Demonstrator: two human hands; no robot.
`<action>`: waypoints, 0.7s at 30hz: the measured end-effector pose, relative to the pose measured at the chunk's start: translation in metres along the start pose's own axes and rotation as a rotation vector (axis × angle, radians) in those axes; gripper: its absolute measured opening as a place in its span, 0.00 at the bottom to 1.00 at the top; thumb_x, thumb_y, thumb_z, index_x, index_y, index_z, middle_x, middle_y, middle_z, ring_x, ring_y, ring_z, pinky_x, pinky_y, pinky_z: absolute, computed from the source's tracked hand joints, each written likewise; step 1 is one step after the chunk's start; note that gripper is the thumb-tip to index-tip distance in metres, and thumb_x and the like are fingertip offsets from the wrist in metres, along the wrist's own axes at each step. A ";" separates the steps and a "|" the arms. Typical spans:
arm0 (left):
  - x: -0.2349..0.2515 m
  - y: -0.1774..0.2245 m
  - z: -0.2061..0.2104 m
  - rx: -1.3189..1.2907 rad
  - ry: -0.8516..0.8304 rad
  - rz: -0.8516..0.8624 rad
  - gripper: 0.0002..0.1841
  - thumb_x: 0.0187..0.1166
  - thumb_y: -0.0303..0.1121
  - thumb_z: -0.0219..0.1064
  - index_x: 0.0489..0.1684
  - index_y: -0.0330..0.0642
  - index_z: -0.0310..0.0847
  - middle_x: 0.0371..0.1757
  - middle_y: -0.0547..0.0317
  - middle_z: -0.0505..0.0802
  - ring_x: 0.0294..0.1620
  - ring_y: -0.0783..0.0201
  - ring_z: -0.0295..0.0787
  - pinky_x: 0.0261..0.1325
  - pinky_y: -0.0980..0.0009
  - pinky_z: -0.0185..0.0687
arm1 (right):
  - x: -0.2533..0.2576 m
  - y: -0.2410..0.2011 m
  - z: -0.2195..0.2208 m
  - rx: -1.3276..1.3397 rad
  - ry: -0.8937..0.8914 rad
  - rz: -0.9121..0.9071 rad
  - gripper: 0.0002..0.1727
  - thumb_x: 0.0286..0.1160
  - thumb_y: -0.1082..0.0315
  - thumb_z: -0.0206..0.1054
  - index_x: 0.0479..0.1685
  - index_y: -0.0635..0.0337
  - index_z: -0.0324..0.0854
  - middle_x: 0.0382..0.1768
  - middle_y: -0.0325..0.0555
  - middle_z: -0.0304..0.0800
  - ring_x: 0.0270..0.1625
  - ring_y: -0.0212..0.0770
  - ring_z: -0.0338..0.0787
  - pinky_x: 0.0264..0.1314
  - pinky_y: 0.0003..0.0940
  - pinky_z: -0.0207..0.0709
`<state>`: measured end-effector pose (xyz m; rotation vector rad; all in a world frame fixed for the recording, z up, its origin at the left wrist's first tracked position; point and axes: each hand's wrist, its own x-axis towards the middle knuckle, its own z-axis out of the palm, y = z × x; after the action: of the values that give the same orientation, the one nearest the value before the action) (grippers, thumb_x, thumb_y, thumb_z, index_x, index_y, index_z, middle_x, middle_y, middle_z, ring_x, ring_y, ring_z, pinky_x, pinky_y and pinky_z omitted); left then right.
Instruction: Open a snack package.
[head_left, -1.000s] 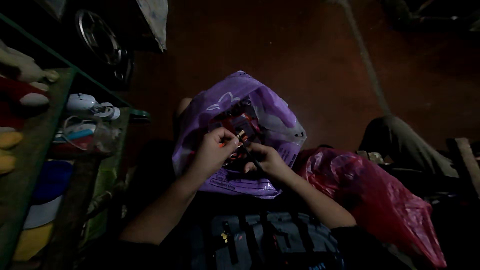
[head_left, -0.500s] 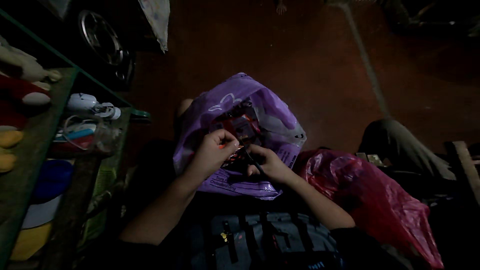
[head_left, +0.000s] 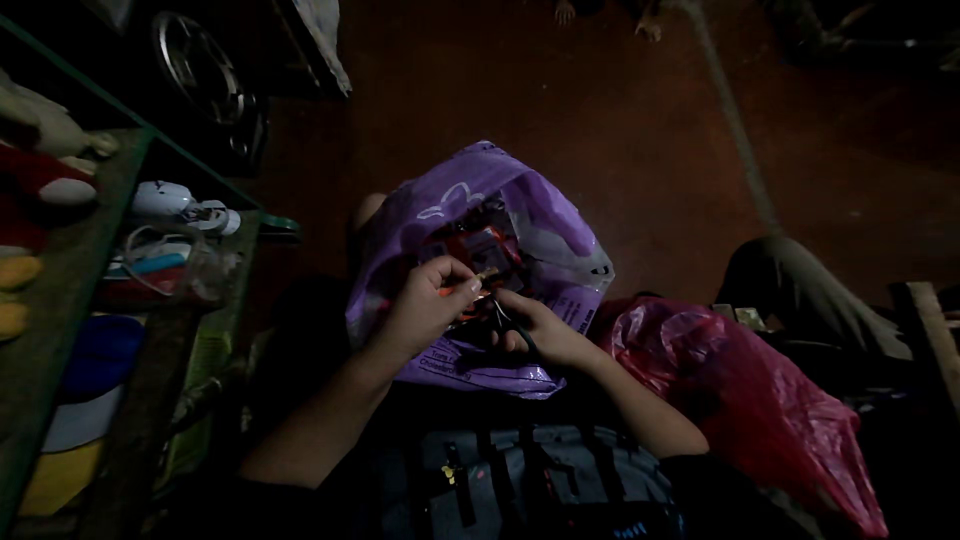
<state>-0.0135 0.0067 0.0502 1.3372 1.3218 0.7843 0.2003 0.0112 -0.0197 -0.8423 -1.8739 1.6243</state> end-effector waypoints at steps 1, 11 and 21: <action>-0.002 0.003 0.001 0.018 0.005 0.004 0.01 0.80 0.25 0.70 0.41 0.41 0.83 0.27 0.62 0.86 0.22 0.74 0.78 0.28 0.79 0.77 | 0.000 0.000 0.000 0.002 -0.001 -0.001 0.46 0.63 0.22 0.63 0.56 0.60 0.80 0.41 0.30 0.86 0.41 0.20 0.83 0.45 0.20 0.79; -0.001 0.005 0.004 -0.017 -0.002 0.003 0.02 0.79 0.22 0.69 0.42 0.38 0.82 0.28 0.60 0.87 0.22 0.73 0.81 0.28 0.79 0.80 | -0.002 0.000 0.003 -0.027 0.036 -0.041 0.48 0.64 0.22 0.63 0.59 0.63 0.80 0.43 0.34 0.88 0.43 0.21 0.85 0.48 0.22 0.82; 0.010 -0.018 0.002 -0.107 -0.031 0.102 0.01 0.80 0.25 0.68 0.40 0.40 0.82 0.33 0.64 0.88 0.23 0.76 0.82 0.29 0.82 0.81 | -0.001 -0.003 0.008 0.060 0.172 -0.039 0.33 0.61 0.33 0.75 0.44 0.57 0.85 0.35 0.25 0.86 0.37 0.15 0.82 0.40 0.16 0.78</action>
<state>-0.0146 0.0134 0.0309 1.3348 1.1781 0.8882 0.1950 0.0048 -0.0179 -0.8854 -1.7051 1.5261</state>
